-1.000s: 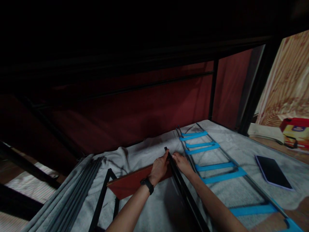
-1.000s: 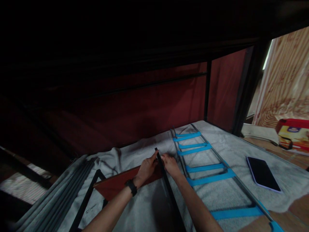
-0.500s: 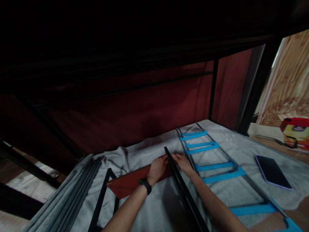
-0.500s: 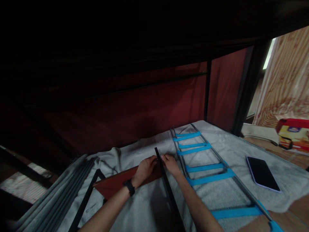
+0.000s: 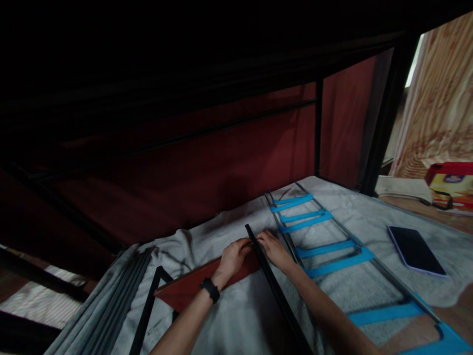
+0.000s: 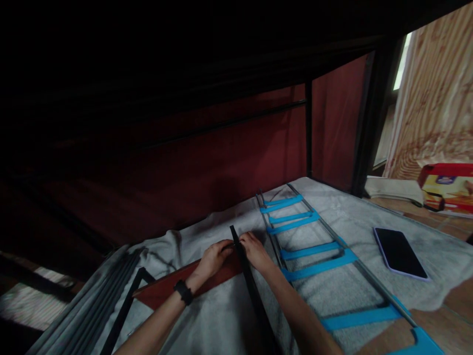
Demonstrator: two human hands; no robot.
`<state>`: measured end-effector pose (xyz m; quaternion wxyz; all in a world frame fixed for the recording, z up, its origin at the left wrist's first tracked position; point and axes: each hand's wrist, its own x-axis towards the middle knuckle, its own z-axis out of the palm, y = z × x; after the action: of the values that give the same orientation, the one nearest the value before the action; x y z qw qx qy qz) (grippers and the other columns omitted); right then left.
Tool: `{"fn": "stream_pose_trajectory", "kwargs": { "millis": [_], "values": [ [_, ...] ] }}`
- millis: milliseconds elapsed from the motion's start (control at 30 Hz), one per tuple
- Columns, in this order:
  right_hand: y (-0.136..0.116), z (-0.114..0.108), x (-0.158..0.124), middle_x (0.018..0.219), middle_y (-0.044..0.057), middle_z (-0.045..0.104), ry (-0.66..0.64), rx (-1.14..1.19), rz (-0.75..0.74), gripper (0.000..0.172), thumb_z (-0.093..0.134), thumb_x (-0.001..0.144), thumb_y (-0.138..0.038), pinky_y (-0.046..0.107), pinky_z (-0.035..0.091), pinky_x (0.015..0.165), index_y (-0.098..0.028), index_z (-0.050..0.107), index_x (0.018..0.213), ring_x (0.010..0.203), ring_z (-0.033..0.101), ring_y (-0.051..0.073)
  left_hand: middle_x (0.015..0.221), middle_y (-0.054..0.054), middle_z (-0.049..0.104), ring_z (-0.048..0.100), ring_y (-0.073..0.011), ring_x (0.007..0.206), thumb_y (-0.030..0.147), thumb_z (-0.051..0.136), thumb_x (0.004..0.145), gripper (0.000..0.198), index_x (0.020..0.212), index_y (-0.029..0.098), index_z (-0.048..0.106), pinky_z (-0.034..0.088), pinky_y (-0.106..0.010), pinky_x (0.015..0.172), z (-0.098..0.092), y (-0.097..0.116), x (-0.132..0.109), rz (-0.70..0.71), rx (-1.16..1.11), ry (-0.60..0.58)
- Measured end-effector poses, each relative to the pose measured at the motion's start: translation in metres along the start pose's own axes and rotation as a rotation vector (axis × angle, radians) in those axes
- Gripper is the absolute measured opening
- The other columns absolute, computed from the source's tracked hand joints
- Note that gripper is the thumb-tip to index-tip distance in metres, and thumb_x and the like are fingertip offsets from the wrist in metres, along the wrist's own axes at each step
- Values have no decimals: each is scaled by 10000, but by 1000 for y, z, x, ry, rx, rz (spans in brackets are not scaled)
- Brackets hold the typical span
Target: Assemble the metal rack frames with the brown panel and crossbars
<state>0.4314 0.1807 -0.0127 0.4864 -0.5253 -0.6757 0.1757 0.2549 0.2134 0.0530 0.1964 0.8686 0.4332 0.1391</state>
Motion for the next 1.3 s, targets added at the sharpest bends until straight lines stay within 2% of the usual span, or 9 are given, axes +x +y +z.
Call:
{"fn": "stream_pose_trajectory", "kwargs": {
  "millis": [233,500,633,767,900,1033,1300],
  "values": [
    [2,-4,0,963,46,649,22,123,31,210,430,937,-216,290,437,838,-216,637,974,931,598,167,1166,-24,697,630,-192,1056,261,478,896,310,1140,239,668,468,-275,910,4,-5,1,28,-34,19],
    [5,-1,3,781,11,597,-6,-71,65,334,366,971,-380,255,391,698,-218,582,774,744,549,143,1229,-20,671,606,-205,1128,266,471,909,334,1193,244,645,446,-303,974,7,4,-5,-42,-10,60],
    [7,8,7,662,-10,559,21,66,160,434,328,967,-450,246,374,636,-215,523,658,649,519,130,1232,-22,669,605,-201,1135,278,445,927,342,1207,236,637,440,-310,991,9,5,-6,-28,5,80],
    [6,13,8,628,-5,570,42,195,239,490,303,957,-485,247,376,601,-210,521,615,614,524,129,1217,-23,676,615,-200,1115,286,451,927,336,1201,238,639,449,-315,977,10,3,-6,-23,14,90],
    [3,10,4,657,-13,572,72,154,245,391,379,931,-471,249,371,619,-221,532,672,634,532,134,1199,-20,685,623,-199,1099,278,466,916,317,1173,241,647,460,-305,951,10,2,-4,-25,1,78],
    [0,8,1,670,-34,533,110,236,250,269,453,894,-435,239,370,618,-231,493,724,638,518,130,1180,-24,692,632,-202,1075,273,463,916,310,1164,234,644,465,-301,929,10,3,-4,-31,23,77],
    [4,12,9,667,-39,509,39,156,226,338,360,942,-409,239,369,654,-228,488,686,674,510,127,1202,-24,682,617,-206,1110,275,445,927,321,1193,234,621,440,-310,971,9,9,-6,-52,57,64]
  ]
}}
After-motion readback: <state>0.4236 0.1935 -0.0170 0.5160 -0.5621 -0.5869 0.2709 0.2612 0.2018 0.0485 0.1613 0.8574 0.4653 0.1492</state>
